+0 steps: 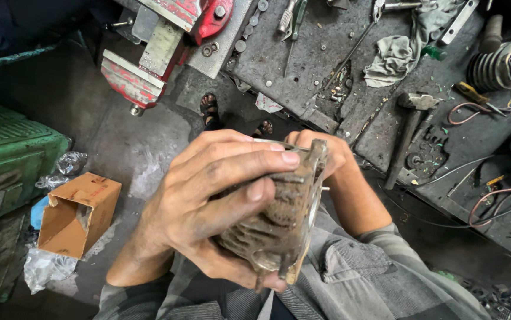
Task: The person wipes a small engine cylinder head with a cloth, then uses a metal tool to work inside the cylinder bore and wipes the part again. They then carry the cylinder head to a machine in a darker corner of the workshop and continue working on it there.
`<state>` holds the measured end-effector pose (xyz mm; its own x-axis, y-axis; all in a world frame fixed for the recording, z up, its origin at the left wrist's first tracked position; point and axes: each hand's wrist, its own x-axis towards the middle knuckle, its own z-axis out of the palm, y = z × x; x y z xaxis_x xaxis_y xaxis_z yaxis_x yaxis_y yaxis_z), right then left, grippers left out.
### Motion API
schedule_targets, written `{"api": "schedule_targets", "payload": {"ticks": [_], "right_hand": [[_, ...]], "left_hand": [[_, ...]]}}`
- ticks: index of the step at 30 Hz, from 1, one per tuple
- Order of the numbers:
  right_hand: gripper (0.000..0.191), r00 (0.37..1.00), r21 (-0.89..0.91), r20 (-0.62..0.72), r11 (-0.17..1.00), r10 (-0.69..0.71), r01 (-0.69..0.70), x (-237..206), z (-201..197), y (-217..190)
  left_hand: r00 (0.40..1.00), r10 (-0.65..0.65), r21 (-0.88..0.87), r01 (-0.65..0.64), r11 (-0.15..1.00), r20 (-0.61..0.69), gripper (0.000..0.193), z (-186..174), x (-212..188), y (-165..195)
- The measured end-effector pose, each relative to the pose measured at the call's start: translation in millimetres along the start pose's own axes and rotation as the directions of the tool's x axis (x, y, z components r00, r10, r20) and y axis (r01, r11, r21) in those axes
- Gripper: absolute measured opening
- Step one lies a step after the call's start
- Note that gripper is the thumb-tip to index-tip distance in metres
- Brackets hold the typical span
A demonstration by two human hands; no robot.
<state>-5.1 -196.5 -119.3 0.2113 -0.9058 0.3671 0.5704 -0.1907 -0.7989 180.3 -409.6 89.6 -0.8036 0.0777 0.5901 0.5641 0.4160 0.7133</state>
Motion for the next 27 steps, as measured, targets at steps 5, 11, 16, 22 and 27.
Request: {"api": "schedule_targets", "payload": {"ticks": [5, 11, 16, 22, 27], "right_hand": [[0.019, 0.991, -0.205, 0.136, 0.979, 0.007, 0.021, 30.6, -9.7, -35.1], [0.022, 0.969, -0.37, 0.193, 0.926, 0.156, -0.075, 53.2, -12.9, -65.3], [0.039, 0.955, -0.565, 0.185, 0.82, 0.232, -0.09, 76.0, -14.9, -94.9], [0.051, 0.924, -0.722, 0.151, 0.677, 0.353, -0.141, 92.5, -22.0, -111.0], [0.052, 0.893, -0.8, 0.075, 0.562, 0.443, -0.212, 106.0, -33.9, -133.4]], "left_hand": [[0.992, 0.112, -0.049, -0.109, 0.993, 0.064, 0.077, -16.4, -15.8, -17.1], [0.99, 0.136, -0.014, -0.135, 0.991, 0.032, 0.051, -31.4, -35.1, -18.2], [1.0, -0.002, 0.138, 0.001, 0.99, 0.005, 0.042, -51.5, -61.4, -11.2], [0.999, -0.013, 0.2, 0.022, 0.98, -0.048, 0.043, -65.7, -104.8, -28.1], [0.912, -0.141, 0.318, 0.275, 0.907, -0.386, 0.063, -52.1, -132.4, -38.3]]}}
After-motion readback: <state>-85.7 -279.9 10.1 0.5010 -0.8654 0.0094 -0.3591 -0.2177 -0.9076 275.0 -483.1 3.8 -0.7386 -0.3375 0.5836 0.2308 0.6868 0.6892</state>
